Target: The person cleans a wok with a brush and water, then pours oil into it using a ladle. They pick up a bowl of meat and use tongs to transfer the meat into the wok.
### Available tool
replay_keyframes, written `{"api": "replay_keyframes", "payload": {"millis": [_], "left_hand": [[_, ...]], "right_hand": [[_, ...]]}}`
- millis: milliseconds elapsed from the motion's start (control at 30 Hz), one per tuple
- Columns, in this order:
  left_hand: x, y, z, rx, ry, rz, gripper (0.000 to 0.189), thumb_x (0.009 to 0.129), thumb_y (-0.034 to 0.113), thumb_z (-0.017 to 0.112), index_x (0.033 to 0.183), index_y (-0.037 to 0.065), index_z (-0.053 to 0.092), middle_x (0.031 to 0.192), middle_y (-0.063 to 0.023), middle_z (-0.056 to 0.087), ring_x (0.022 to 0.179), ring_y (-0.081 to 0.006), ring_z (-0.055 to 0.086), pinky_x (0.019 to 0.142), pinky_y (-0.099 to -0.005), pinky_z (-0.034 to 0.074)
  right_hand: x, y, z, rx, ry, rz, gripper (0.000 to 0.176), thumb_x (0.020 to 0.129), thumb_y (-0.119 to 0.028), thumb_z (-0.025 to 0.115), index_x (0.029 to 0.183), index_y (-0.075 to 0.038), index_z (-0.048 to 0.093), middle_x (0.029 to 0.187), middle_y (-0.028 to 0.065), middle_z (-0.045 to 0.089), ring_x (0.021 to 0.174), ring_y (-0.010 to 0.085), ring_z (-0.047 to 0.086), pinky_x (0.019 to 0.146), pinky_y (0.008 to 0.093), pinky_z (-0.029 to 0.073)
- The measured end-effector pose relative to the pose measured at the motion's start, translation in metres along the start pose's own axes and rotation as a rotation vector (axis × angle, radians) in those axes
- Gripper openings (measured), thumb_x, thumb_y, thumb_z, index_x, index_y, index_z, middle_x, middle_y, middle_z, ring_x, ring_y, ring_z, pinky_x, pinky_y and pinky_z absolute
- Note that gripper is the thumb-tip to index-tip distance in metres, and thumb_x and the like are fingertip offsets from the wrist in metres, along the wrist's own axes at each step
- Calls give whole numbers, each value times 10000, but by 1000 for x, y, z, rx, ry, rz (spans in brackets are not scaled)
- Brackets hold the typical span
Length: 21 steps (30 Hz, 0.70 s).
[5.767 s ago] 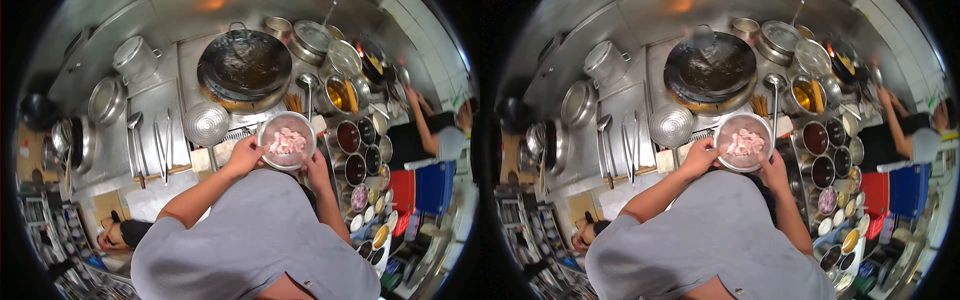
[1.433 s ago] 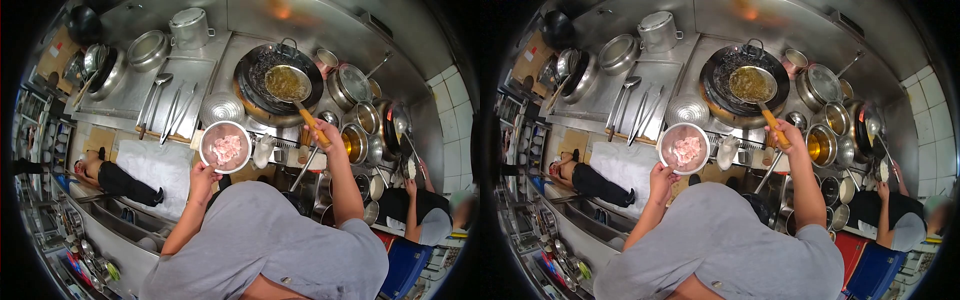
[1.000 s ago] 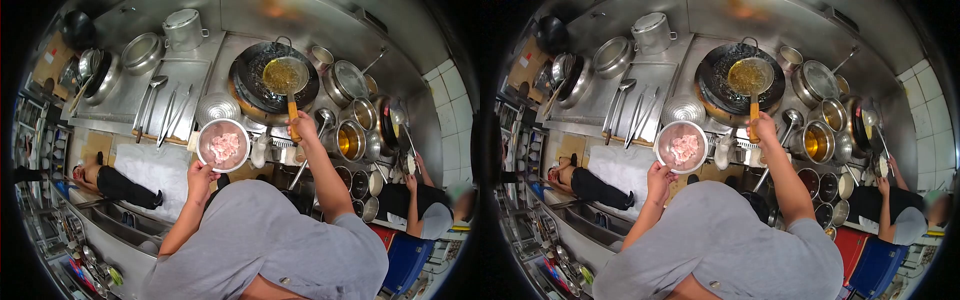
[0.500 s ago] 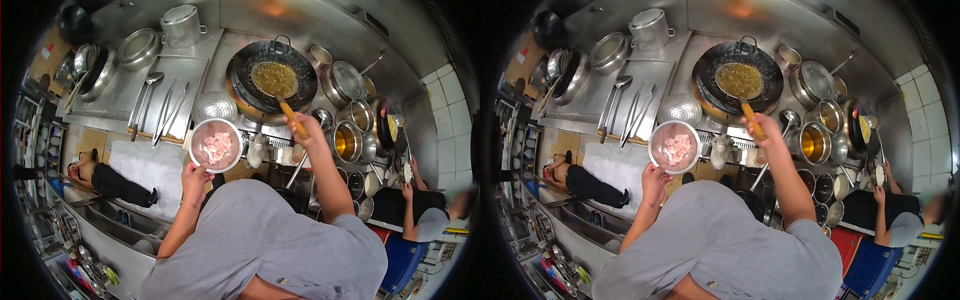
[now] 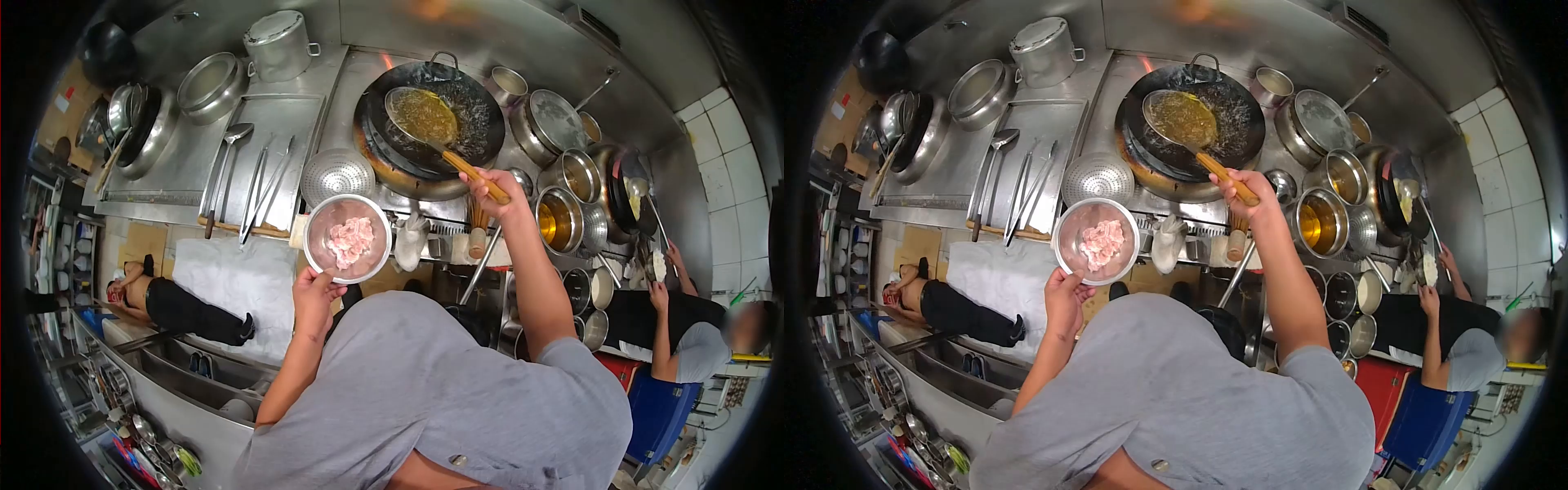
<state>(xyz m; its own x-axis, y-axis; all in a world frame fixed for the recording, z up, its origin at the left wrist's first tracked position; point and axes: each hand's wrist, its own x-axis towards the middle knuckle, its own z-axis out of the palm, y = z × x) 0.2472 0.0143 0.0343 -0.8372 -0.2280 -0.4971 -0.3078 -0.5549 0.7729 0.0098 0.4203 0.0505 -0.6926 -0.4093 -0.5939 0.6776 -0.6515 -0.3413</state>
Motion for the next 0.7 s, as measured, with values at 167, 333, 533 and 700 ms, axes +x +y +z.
{"api": "replay_keyframes", "payload": {"millis": [167, 333, 533, 700], "left_hand": [[1, 5, 1, 32, -7, -15, 160, 996, 45, 646, 881, 92, 545, 824, -65, 676, 683, -158, 683, 627, -302, 600], [2, 4, 1, 12, 4, -11, 150, 998, 44, 643, 888, 88, 551, 831, -68, 682, 675, -157, 681, 625, -300, 602], [5, 6, 4, 14, 11, -9, 128, 995, 43, 644, 900, 78, 566, 828, -78, 692, 662, -154, 680, 615, -297, 605], [4, 3, 3, 3, 16, -1, 128, 987, 49, 652, 892, 73, 570, 828, -88, 698, 664, -153, 682, 610, -292, 607]], "right_hand": [[19, 61, 3, -749, 363, -444, 642, 961, 8, 532, 1559, 22, 301, 896, 209, 674, 591, 220, 625, 502, 353, 540], [-8, 26, 8, -64, 60, -90, 485, 983, -33, 516, 1445, 38, 384, 1039, 247, 667, 631, 180, 612, 504, 272, 533], [15, 38, -3, -782, 277, -378, 523, 986, -23, 527, 1487, 15, 383, 980, 196, 681, 612, 177, 614, 499, 290, 534], [-12, 46, 26, -435, 278, -247, 461, 993, -38, 531, 1443, 8, 445, 1004, 196, 670, 629, 170, 619, 482, 275, 528]]}}
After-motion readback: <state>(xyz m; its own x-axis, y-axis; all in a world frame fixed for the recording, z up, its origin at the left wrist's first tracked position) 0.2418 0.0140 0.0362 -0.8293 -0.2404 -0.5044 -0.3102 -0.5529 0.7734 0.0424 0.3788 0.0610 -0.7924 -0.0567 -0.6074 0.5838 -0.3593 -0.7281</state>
